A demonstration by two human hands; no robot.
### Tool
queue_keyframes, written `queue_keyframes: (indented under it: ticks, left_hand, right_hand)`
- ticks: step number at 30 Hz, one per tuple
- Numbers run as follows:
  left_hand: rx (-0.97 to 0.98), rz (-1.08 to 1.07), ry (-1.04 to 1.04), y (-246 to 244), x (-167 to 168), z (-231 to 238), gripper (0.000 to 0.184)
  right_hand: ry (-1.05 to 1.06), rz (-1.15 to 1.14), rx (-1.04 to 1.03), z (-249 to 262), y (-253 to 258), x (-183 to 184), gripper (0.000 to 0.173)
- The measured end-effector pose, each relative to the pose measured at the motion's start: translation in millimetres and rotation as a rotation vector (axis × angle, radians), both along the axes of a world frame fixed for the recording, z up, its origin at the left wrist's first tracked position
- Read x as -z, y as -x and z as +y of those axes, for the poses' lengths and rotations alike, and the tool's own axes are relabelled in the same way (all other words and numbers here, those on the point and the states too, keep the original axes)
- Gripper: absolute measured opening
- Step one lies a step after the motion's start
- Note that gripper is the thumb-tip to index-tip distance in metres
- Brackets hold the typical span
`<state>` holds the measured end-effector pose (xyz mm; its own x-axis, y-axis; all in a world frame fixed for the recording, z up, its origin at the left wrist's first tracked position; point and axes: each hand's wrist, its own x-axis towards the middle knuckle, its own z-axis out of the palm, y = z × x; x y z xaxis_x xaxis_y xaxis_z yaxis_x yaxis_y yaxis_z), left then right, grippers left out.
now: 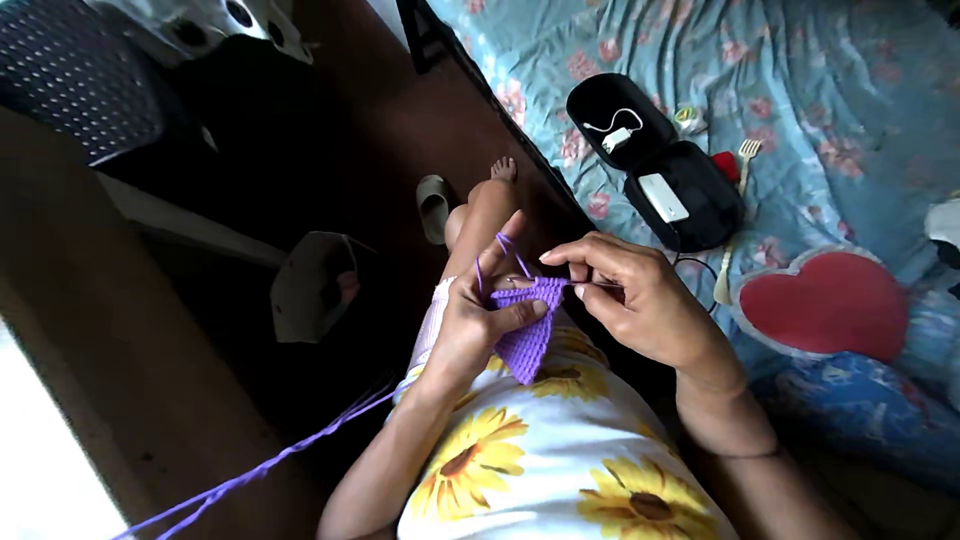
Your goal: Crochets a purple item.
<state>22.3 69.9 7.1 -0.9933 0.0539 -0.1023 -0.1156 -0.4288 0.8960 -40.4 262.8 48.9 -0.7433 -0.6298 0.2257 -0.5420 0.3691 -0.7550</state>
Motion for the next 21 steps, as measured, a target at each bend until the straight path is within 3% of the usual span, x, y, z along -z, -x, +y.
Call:
queue_keyframes:
  ticks: [7, 16, 21]
  left_hand:
    - [0.009, -0.001, 0.03, -0.1, -0.1, 1.3, 0.086]
    - [-0.011, 0.012, 0.046, 0.0, 1.6, 3.6, 0.085]
    - [-0.016, 0.007, 0.07, -0.5, 2.7, 6.9, 0.086]
  right_hand:
    - [-0.004, 0.004, 0.004, 1.7, -0.5, 0.7, 0.042]
    - [0.089, -0.181, -0.018, 3.9, 2.3, 7.7, 0.042]
    - [0.129, -0.141, -0.132, 6.9, 4.8, 16.5, 0.038]
